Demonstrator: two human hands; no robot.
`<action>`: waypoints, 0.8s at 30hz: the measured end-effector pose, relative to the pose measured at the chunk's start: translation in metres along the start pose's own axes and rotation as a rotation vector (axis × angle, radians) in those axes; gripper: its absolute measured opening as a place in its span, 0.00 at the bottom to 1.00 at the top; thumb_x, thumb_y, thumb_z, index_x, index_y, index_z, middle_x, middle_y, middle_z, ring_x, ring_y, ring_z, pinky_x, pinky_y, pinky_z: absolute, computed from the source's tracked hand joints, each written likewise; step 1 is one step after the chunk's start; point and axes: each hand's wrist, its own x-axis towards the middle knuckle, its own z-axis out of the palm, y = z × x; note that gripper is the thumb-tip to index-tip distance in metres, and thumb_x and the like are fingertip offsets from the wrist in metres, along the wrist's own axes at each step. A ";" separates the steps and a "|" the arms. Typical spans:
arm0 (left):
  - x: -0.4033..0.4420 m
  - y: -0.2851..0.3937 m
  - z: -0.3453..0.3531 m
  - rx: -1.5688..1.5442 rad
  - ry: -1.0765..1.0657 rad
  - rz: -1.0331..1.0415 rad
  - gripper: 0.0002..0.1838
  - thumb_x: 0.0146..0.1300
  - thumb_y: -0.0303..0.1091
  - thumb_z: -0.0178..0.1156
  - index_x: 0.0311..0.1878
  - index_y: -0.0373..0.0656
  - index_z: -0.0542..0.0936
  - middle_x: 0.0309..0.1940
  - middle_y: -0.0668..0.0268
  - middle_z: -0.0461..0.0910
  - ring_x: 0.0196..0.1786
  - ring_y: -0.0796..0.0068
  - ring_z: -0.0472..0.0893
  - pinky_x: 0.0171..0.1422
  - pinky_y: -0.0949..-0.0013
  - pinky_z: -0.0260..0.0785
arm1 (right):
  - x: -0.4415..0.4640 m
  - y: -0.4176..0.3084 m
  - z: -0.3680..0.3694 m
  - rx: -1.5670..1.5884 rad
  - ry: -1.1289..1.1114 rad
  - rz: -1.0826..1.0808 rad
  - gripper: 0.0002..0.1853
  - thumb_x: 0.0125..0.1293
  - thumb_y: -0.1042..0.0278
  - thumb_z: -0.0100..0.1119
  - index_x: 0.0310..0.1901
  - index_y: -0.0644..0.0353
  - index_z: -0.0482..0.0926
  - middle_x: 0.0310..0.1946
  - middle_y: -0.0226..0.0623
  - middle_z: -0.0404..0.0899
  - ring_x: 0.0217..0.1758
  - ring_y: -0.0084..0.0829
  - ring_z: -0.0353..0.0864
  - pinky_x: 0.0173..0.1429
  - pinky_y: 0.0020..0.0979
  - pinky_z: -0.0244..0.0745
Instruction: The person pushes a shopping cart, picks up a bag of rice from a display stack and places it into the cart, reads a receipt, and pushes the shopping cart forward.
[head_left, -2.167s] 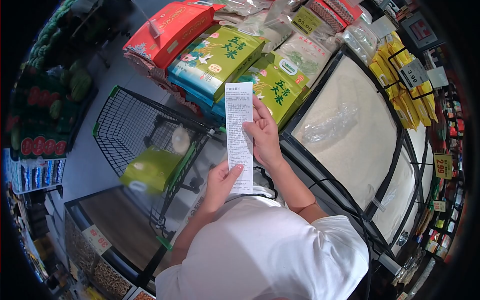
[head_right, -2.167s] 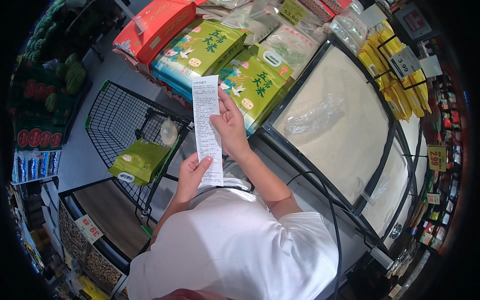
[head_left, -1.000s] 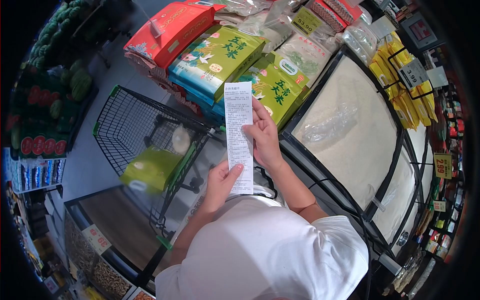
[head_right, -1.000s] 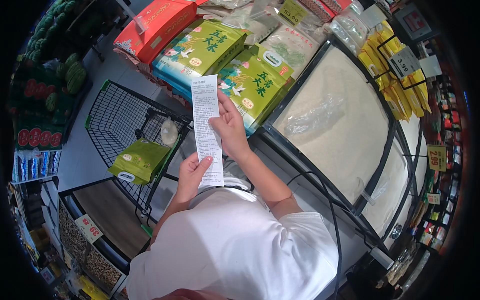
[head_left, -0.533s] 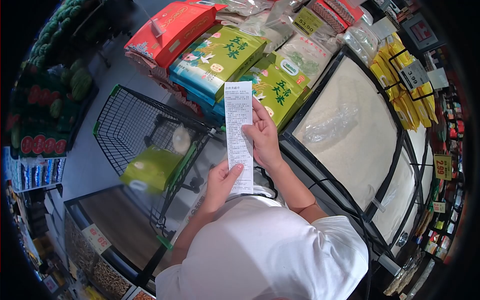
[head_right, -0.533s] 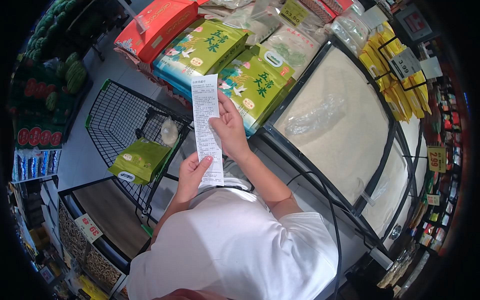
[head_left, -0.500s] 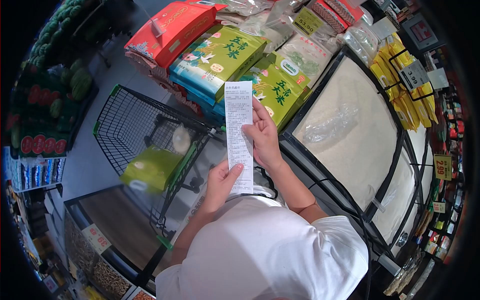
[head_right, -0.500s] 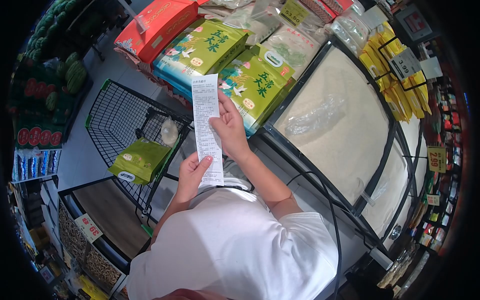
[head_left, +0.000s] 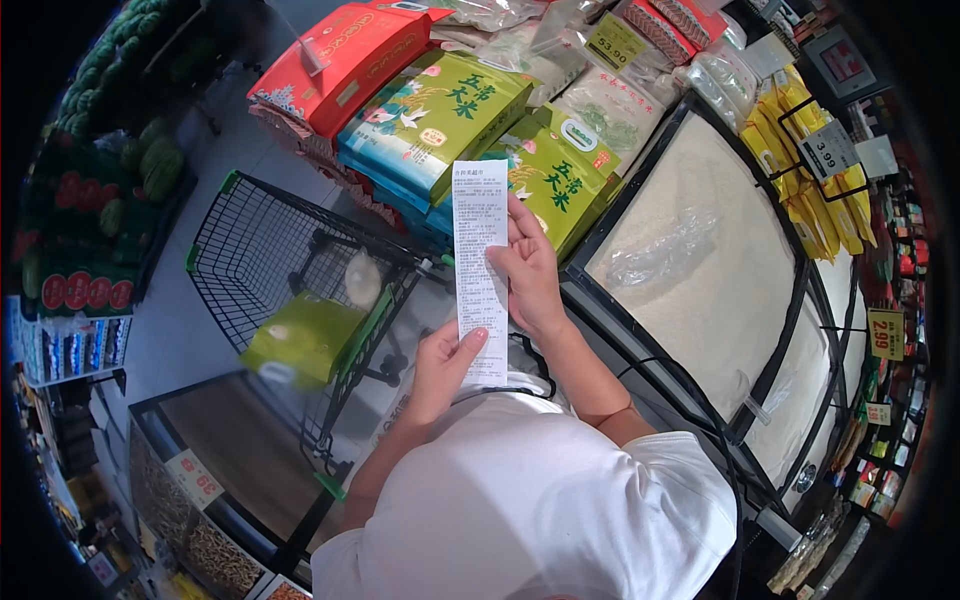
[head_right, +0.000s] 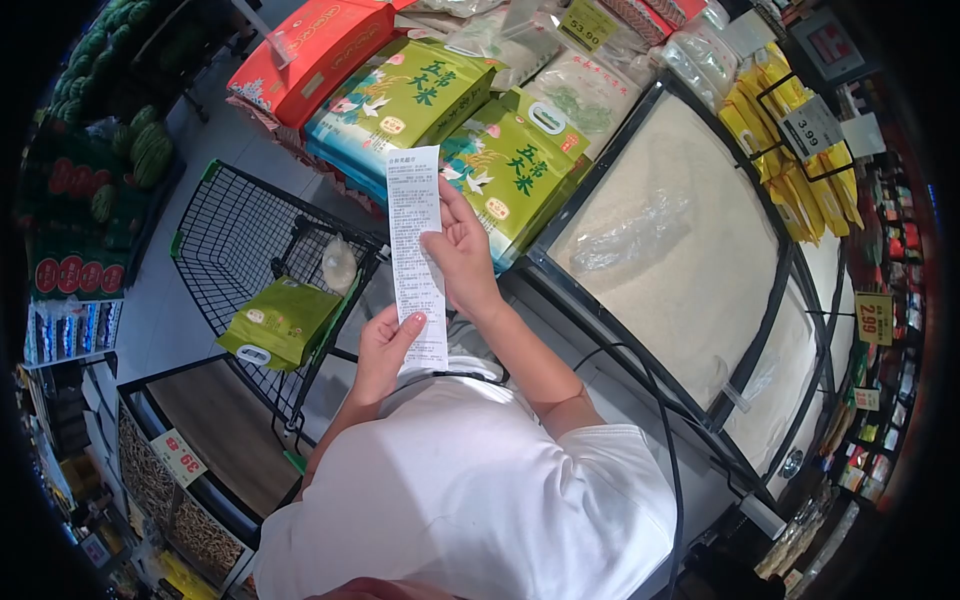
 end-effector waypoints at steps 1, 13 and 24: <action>0.000 0.000 0.000 0.001 -0.001 -0.001 0.14 0.72 0.31 0.56 0.55 0.33 0.78 0.41 0.68 0.83 0.39 0.86 0.79 0.44 0.79 0.73 | 0.000 0.000 0.000 0.002 0.001 -0.001 0.37 0.58 0.88 0.49 0.72 0.67 0.54 0.57 0.42 0.76 0.55 0.25 0.79 0.60 0.26 0.74; 0.003 0.002 0.001 0.025 -0.019 0.014 0.14 0.72 0.31 0.55 0.55 0.33 0.78 0.41 0.68 0.83 0.39 0.87 0.78 0.44 0.79 0.72 | 0.005 0.000 -0.001 0.000 -0.003 -0.006 0.37 0.58 0.89 0.48 0.72 0.68 0.53 0.57 0.42 0.76 0.55 0.25 0.79 0.59 0.26 0.75; 0.004 0.001 0.001 0.007 -0.013 0.006 0.14 0.72 0.31 0.56 0.55 0.33 0.78 0.41 0.67 0.83 0.39 0.86 0.79 0.44 0.79 0.73 | 0.007 0.001 -0.004 -0.002 0.007 -0.007 0.37 0.58 0.88 0.48 0.72 0.68 0.54 0.56 0.42 0.77 0.54 0.24 0.79 0.58 0.25 0.75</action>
